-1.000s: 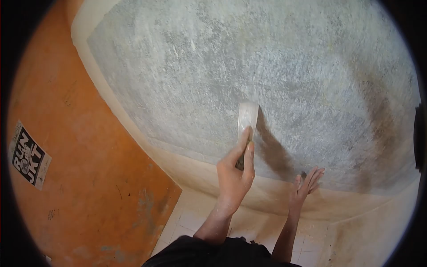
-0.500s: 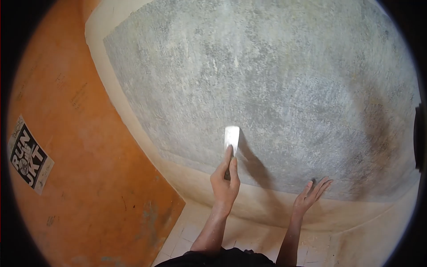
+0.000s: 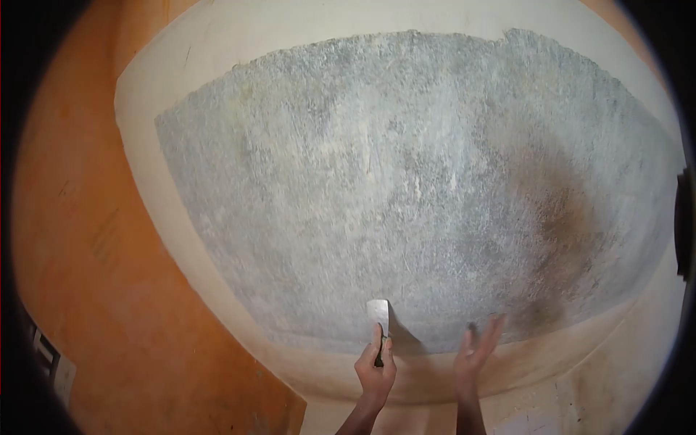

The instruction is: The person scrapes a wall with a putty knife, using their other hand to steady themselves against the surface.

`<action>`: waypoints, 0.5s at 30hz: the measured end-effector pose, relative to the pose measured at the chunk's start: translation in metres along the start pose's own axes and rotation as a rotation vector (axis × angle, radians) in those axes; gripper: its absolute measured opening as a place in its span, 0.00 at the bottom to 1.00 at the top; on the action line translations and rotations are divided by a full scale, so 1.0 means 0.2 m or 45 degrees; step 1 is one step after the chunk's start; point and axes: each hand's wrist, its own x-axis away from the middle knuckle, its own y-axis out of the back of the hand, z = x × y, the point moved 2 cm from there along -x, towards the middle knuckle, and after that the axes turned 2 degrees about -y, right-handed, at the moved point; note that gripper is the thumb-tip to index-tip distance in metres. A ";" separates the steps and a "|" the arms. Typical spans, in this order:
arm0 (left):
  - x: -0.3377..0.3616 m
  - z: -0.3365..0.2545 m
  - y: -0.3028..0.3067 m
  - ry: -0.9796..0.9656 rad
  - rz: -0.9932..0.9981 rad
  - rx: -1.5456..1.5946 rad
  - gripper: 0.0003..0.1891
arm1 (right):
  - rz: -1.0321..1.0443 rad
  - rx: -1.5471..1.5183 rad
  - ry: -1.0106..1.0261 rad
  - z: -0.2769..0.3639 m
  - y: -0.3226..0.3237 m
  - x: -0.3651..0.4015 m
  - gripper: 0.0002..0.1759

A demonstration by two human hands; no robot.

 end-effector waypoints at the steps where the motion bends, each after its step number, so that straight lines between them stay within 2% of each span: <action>1: -0.07 -0.04 0.02 -0.020 0.023 0.020 0.23 | 0.050 -0.055 0.082 0.05 -0.04 0.08 0.35; 3: -0.25 -0.15 0.03 -0.239 0.027 0.206 0.23 | 0.404 -0.260 0.117 0.23 -0.10 0.23 0.32; 5: -0.30 -0.22 0.06 -0.219 0.164 0.319 0.25 | 0.522 -0.733 0.031 0.38 -0.22 0.32 0.30; 7: -0.30 -0.24 -0.01 -0.210 0.357 0.433 0.27 | 0.632 -1.152 -0.382 0.27 -0.44 0.47 0.30; 8: -0.25 -0.21 -0.03 -0.178 0.362 0.530 0.29 | 0.560 -1.127 -0.386 0.33 -0.42 0.42 0.30; 10: -0.19 -0.17 -0.03 -0.157 0.393 0.625 0.30 | 0.450 -1.295 -0.557 0.50 -0.34 0.23 0.31; 11: -0.17 -0.15 -0.01 -0.074 0.361 0.732 0.31 | 0.412 -1.291 -0.560 0.47 -0.29 0.22 0.31; 12: -0.16 -0.13 0.01 0.013 0.320 0.834 0.31 | 0.759 -1.552 -0.651 0.41 -0.24 0.22 0.31; 13: -0.17 -0.13 0.03 0.006 0.342 0.845 0.31 | 1.123 -1.796 -0.725 0.43 -0.20 0.19 0.31; 14: -0.20 -0.13 0.06 -0.106 0.497 0.616 0.31 | 1.055 -1.658 -0.994 0.46 -0.18 0.18 0.32; 15: -0.22 -0.14 0.08 -0.222 0.644 0.382 0.32 | 1.030 -1.655 -0.988 0.46 -0.17 0.17 0.32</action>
